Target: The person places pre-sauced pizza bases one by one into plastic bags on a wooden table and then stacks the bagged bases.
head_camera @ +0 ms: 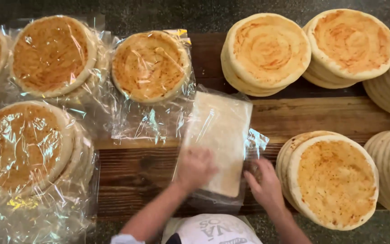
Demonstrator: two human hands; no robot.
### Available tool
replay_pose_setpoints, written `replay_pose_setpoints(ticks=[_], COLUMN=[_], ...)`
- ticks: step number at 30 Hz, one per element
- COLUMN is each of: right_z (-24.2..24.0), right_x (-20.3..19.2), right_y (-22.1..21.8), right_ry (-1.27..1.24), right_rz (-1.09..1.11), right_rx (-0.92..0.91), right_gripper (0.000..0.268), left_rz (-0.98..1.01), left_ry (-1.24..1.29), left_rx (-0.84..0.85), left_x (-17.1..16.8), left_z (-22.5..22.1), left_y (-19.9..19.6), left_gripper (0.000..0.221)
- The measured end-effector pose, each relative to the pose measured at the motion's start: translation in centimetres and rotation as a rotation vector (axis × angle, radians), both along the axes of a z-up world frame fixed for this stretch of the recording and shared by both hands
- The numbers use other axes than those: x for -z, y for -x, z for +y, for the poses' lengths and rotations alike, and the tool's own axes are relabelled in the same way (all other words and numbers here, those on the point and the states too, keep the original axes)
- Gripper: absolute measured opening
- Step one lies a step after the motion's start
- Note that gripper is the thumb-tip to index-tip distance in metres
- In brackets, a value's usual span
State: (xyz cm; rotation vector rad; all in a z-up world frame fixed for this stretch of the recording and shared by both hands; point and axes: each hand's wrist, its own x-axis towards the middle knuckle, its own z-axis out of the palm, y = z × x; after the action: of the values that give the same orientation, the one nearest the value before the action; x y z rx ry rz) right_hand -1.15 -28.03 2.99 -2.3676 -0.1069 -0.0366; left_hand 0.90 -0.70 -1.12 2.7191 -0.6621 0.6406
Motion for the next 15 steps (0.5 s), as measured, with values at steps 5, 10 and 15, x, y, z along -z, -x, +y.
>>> replay_pose_setpoints(ticks=[5, 10, 15], right_z=[-2.4, -0.3, 0.1], right_x=[3.5, -0.4, 3.9], right_y=[3.6, 2.4, 0.6], right_ry=[-0.338, -0.691, -0.769], right_rz=[0.579, 0.785, 0.499], right_rx=[0.274, 0.319, 0.279], right_gripper=[0.024, 0.036, 0.014], left_rz=[0.147, 0.321, 0.308], left_ry=[0.031, 0.307, 0.195], left_rx=[0.067, 0.067, 0.148], left_x=[3.9, -3.5, -0.7], left_z=[-4.2, -3.7, -3.4], left_y=[2.5, 1.4, 3.5], left_gripper=[0.029, 0.012, 0.021])
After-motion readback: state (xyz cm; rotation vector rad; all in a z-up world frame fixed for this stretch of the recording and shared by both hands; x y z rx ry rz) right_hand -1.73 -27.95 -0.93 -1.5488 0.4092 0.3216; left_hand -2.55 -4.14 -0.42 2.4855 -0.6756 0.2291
